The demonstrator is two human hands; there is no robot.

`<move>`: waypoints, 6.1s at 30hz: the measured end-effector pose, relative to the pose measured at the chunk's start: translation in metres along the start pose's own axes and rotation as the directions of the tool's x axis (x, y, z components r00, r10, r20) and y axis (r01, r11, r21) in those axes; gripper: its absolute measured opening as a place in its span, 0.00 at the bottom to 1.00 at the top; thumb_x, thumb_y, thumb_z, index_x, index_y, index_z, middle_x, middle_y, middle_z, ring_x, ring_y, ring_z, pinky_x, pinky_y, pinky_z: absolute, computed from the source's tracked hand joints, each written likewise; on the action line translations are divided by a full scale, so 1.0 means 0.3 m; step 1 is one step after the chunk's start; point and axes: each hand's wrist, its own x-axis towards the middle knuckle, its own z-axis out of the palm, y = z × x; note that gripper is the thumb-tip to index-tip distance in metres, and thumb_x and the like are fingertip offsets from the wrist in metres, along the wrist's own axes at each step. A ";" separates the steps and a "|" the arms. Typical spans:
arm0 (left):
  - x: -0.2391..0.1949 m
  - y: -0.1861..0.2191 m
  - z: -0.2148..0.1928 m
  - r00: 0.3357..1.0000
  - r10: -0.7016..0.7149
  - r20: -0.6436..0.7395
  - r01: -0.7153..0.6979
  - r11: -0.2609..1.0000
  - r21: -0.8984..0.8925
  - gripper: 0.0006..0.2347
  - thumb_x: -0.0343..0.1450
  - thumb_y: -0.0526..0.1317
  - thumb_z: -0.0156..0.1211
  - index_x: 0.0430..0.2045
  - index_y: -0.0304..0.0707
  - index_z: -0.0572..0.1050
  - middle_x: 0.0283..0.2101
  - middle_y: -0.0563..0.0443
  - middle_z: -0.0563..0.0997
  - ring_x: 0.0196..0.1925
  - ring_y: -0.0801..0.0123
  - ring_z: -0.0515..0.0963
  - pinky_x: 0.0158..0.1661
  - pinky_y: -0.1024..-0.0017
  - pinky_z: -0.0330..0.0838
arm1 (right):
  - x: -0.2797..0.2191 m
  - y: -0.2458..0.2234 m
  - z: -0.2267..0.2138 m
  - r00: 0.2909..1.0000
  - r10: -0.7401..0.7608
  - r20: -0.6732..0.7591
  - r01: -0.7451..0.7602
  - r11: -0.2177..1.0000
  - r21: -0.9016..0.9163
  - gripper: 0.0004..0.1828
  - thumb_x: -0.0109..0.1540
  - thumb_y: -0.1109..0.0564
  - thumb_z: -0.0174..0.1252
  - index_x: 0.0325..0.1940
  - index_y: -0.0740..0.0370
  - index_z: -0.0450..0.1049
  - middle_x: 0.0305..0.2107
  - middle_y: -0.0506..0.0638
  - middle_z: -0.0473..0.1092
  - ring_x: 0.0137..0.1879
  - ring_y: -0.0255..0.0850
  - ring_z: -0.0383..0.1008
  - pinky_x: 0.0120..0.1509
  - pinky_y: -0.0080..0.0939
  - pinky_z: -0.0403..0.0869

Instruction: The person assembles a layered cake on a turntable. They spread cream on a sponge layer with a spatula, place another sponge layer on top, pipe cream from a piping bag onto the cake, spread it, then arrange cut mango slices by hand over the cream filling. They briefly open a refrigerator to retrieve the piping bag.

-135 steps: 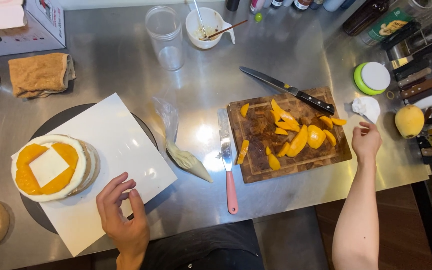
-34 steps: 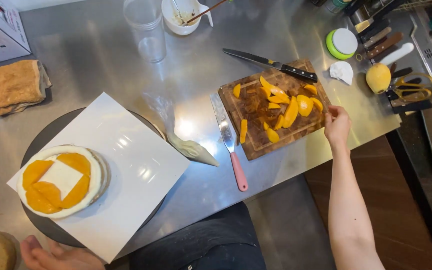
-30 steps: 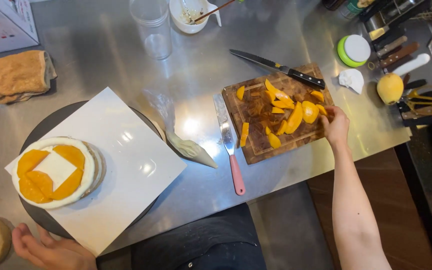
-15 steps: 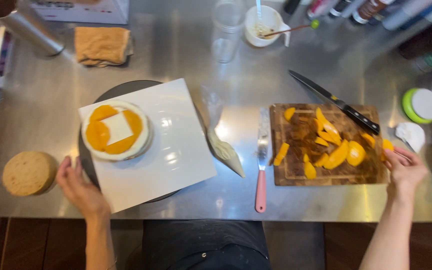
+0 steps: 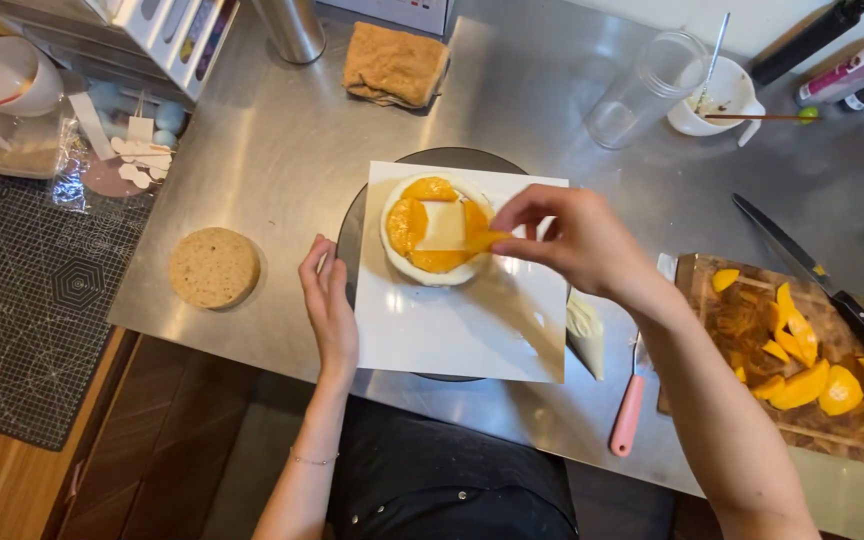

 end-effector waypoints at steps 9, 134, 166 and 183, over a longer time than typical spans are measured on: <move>0.025 0.019 -0.003 0.997 -0.026 0.071 0.030 0.999 -0.045 0.20 0.80 0.43 0.45 0.65 0.33 0.58 0.76 0.35 0.53 0.79 0.51 0.55 0.73 0.58 0.51 | 0.187 -0.021 0.140 0.990 0.026 0.140 0.001 0.981 -0.192 0.08 0.56 0.57 0.70 0.38 0.60 0.81 0.29 0.49 0.79 0.36 0.39 0.77 0.46 0.40 0.76; -0.065 0.043 0.018 0.999 0.020 0.041 -0.023 0.997 0.070 0.17 0.78 0.40 0.48 0.61 0.37 0.61 0.76 0.37 0.53 0.81 0.51 0.49 0.75 0.52 0.46 | 0.214 -0.094 0.129 0.997 -0.076 0.033 0.082 0.941 -0.329 0.14 0.60 0.56 0.65 0.48 0.61 0.81 0.35 0.57 0.79 0.40 0.47 0.80 0.47 0.46 0.77; -0.073 0.032 0.013 0.998 0.023 0.051 -0.026 0.998 0.050 0.16 0.79 0.38 0.47 0.62 0.36 0.61 0.76 0.37 0.52 0.81 0.51 0.48 0.75 0.51 0.47 | 0.026 -0.011 0.324 0.855 -0.135 -0.500 -0.008 0.962 -0.273 0.06 0.59 0.65 0.67 0.41 0.67 0.81 0.33 0.55 0.76 0.34 0.43 0.78 0.40 0.41 0.76; -0.071 0.021 -0.009 0.993 0.115 -0.009 -0.114 0.991 0.076 0.14 0.78 0.30 0.47 0.59 0.28 0.65 0.75 0.36 0.61 0.79 0.50 0.57 0.77 0.58 0.47 | 0.011 -0.018 0.376 0.783 -0.306 -0.541 0.017 0.881 -0.473 0.06 0.56 0.60 0.64 0.36 0.62 0.80 0.39 0.53 0.70 0.47 0.48 0.69 0.50 0.46 0.73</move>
